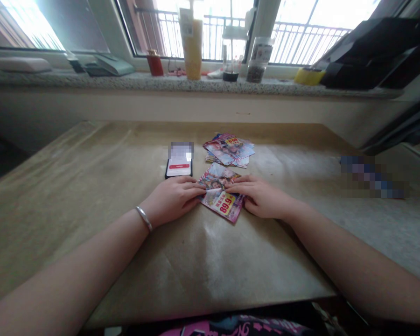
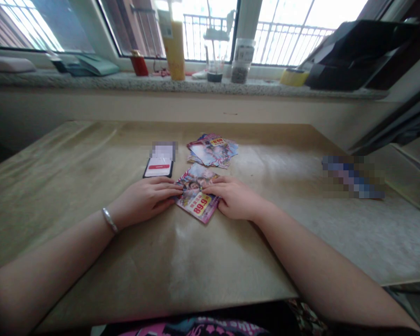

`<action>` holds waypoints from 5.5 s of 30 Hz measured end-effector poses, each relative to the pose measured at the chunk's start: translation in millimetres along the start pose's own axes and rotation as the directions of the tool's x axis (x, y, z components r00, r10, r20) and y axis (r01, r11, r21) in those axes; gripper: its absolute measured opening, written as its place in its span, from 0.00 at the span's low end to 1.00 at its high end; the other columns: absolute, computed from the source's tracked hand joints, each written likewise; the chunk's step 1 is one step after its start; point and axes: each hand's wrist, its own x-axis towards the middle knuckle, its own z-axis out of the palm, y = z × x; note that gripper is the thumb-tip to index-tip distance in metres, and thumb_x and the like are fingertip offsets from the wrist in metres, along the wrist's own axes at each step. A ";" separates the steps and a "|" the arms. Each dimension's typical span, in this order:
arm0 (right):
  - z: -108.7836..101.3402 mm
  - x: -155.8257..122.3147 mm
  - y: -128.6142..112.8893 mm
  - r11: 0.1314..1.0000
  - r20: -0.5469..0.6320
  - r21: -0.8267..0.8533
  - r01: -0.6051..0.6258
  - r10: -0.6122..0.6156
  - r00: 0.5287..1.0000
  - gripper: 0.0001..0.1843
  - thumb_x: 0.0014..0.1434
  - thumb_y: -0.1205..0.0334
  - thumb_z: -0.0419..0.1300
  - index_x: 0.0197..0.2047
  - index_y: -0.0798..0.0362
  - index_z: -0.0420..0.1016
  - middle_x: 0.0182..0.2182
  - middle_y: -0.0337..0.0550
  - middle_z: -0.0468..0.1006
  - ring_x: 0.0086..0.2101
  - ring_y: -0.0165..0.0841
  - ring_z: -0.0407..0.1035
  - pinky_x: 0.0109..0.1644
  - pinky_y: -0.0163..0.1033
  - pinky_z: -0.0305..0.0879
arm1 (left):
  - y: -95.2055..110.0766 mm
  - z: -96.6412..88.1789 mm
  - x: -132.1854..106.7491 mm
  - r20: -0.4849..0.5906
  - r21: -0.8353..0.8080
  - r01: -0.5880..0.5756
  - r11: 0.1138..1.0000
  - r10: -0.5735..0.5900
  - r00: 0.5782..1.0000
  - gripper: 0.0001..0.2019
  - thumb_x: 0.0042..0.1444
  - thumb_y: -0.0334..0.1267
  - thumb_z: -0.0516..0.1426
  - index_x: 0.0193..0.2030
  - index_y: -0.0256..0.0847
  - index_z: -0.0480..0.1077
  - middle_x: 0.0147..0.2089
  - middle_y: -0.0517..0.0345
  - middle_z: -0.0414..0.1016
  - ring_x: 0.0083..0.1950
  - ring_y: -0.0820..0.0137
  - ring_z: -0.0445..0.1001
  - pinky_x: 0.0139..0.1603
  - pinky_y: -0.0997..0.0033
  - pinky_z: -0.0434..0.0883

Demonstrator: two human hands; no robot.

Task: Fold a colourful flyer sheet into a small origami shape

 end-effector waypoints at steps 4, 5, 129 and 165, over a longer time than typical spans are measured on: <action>-4.2 -1.6 -6.3 0.997 0.037 0.033 0.074 -0.075 0.996 0.31 0.50 0.72 0.56 0.58 0.53 0.70 0.56 0.47 0.73 0.56 0.39 0.64 0.62 0.49 0.60 | -4.6 -3.9 -1.0 0.058 -0.012 -0.034 0.999 0.035 0.998 0.17 0.62 0.46 0.55 0.53 0.41 0.72 0.51 0.51 0.76 0.51 0.61 0.73 0.52 0.57 0.73; -4.3 -1.8 -6.3 0.996 0.043 0.035 0.080 -0.081 0.996 0.31 0.49 0.71 0.56 0.59 0.53 0.69 0.56 0.47 0.72 0.56 0.39 0.64 0.63 0.49 0.59 | -5.6 -4.6 -1.1 0.072 -0.014 -0.040 0.999 0.041 0.997 0.18 0.61 0.48 0.55 0.54 0.42 0.72 0.52 0.50 0.75 0.51 0.60 0.73 0.52 0.57 0.73; 15.3 9.1 -12.6 0.999 -0.156 0.054 -0.005 0.013 0.988 0.08 0.58 0.70 0.55 0.36 0.53 0.74 0.35 0.45 0.78 0.38 0.33 0.71 0.43 0.38 0.67 | 9.5 -3.8 2.3 0.138 -0.277 -0.080 0.958 0.122 0.983 0.18 0.58 0.48 0.57 0.52 0.43 0.71 0.55 0.51 0.73 0.54 0.60 0.69 0.55 0.57 0.67; 23.7 10.4 -10.1 0.999 -0.190 0.043 -0.010 0.019 0.982 0.12 0.61 0.67 0.55 0.43 0.53 0.79 0.39 0.48 0.78 0.42 0.35 0.71 0.47 0.41 0.69 | 10.6 10.3 11.8 0.053 -0.208 0.375 0.903 -0.373 0.926 0.13 0.60 0.43 0.54 0.29 0.37 0.68 0.38 0.52 0.69 0.38 0.66 0.69 0.43 0.65 0.69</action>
